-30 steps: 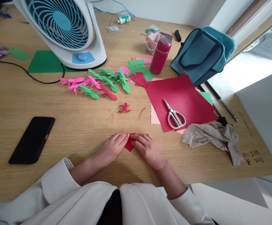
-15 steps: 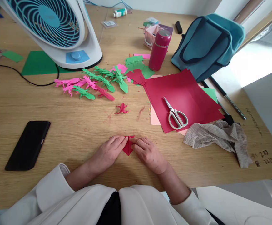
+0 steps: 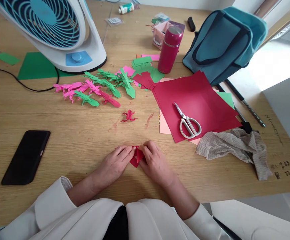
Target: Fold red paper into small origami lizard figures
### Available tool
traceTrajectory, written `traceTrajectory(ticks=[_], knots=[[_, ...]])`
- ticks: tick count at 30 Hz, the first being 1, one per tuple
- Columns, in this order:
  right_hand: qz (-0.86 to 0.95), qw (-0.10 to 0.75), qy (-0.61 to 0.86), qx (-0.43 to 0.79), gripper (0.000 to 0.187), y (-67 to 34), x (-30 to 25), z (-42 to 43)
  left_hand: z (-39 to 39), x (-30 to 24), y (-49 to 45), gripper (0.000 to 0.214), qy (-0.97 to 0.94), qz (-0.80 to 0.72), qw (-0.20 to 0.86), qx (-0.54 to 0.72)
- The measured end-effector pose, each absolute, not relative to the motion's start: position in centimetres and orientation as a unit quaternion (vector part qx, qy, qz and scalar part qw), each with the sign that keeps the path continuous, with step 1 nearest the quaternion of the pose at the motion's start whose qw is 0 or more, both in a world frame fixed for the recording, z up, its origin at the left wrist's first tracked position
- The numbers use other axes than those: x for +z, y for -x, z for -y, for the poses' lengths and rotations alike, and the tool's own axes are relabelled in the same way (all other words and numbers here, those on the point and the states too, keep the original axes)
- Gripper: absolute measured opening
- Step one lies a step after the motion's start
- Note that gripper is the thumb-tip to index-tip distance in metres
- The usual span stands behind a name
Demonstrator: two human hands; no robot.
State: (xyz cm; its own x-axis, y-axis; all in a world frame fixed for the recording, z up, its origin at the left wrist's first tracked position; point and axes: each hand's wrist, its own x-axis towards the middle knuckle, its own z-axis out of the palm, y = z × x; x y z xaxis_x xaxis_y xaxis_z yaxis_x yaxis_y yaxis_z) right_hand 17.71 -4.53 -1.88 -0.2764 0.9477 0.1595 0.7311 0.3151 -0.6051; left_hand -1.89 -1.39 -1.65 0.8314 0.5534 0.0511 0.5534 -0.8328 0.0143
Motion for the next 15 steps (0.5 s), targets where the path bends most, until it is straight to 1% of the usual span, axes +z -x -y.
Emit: traceTrajectory(ticks=[5,8,15], knots=[[0.709,0.274,0.613,0.212,0.008,-16.3,-1.8,3.9,1.5,-2.0,1.9,0.036,0.952,0.300,0.012,-0.060],[0.700,0.276,0.622,0.219,0.006,-16.1,-1.9,3.7,1.5,-2.3,1.9,0.034,0.949,0.301,0.016,-0.089],[0.687,0.283,0.631,0.222,0.008,-16.1,-2.0,3.7,1.5,-2.5,1.9,0.035,0.948,0.307,-0.001,-0.087]])
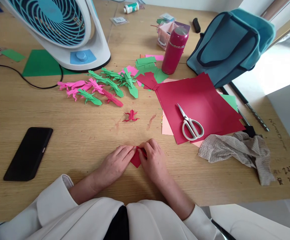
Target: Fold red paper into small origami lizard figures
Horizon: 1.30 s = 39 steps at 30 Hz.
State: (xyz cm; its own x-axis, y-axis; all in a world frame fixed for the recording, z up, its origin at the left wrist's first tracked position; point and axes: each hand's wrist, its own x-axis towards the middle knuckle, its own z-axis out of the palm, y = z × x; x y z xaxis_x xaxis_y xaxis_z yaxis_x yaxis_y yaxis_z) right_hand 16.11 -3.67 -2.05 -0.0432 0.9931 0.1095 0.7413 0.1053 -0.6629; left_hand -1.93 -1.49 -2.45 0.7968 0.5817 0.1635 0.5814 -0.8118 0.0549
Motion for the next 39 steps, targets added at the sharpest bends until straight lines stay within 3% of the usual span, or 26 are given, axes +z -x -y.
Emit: traceTrajectory(ticks=[14,28,31,36,39], knots=[[0.772,0.283,0.538,0.186,0.024,-17.0,-2.7,4.9,1.6,-2.3,1.9,0.033,-0.945,-0.309,0.001,0.102],[0.770,0.315,0.509,0.220,0.026,-17.1,-2.2,5.2,1.5,-2.5,2.1,0.030,-0.941,-0.305,0.005,0.148],[0.725,0.312,0.563,0.246,0.023,-16.5,-2.3,5.2,1.4,-2.5,2.0,0.028,-0.940,-0.304,0.017,0.156],[0.695,0.264,0.636,0.209,0.003,-15.2,-2.2,4.8,1.5,-3.0,2.0,0.025,-0.929,-0.321,0.049,0.177],[0.699,0.247,0.641,0.199,0.006,-15.1,-2.2,4.7,1.4,-3.1,2.1,0.025,-0.925,-0.318,0.076,0.192]])
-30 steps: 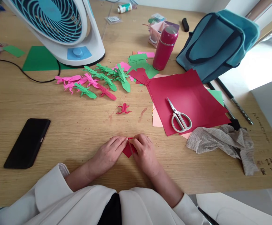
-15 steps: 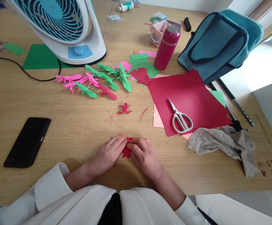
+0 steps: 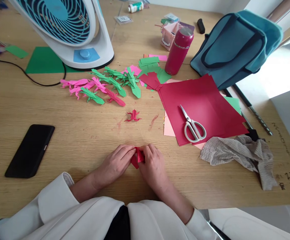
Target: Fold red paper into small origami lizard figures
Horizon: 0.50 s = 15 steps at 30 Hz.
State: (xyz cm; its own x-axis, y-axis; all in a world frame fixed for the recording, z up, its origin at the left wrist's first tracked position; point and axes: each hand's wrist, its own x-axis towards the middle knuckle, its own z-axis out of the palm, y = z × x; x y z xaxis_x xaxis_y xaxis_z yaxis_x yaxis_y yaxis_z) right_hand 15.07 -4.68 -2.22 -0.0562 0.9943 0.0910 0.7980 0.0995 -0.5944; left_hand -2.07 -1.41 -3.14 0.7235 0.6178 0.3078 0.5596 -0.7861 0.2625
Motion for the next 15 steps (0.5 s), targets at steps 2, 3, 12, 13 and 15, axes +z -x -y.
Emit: traceTrajectory(ticks=[2,3,12,13,15], knots=[[0.717,0.249,0.625,0.184,0.008,-15.21,-2.36,4.76,1.33,-3.01,2.09,0.022,-0.923,-0.316,0.090,0.199],[0.725,0.253,0.616,0.176,0.009,-15.32,-2.44,4.83,1.29,-2.90,2.09,0.020,-0.921,-0.317,0.096,0.204],[0.733,0.303,0.580,0.188,0.015,-15.65,-2.30,5.25,1.22,-2.50,1.97,0.014,-0.901,-0.349,0.120,0.227],[0.731,0.304,0.580,0.192,0.014,-15.66,-2.26,5.25,1.21,-2.54,1.97,0.014,-0.901,-0.350,0.121,0.227],[0.729,0.300,0.584,0.194,0.012,-15.74,-2.26,5.20,1.19,-2.61,1.98,0.016,-0.901,-0.351,0.121,0.226]])
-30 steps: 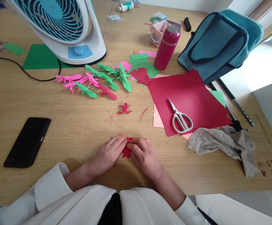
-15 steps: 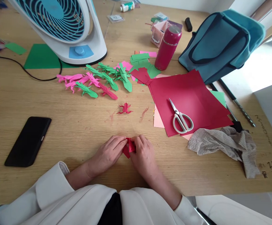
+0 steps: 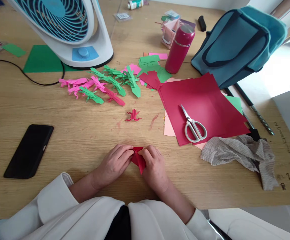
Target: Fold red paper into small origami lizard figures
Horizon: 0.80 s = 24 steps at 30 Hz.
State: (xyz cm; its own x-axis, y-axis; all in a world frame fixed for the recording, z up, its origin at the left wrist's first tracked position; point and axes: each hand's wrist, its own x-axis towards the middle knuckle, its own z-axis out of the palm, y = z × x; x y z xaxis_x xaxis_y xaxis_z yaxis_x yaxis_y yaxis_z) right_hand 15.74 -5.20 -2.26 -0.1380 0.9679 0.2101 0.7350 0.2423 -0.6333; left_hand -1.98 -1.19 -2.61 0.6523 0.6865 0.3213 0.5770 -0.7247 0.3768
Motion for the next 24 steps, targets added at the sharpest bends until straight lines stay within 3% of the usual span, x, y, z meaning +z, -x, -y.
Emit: traceTrajectory(ticks=[11,24], knots=[[0.691,0.261,0.649,0.182,0.010,-15.94,-2.26,4.45,1.14,-2.93,2.12,0.024,-0.923,-0.323,0.077,0.192],[0.729,0.231,0.627,0.147,0.014,-16.35,-2.34,4.81,1.13,-2.59,2.08,0.030,-0.937,-0.308,0.064,0.151]])
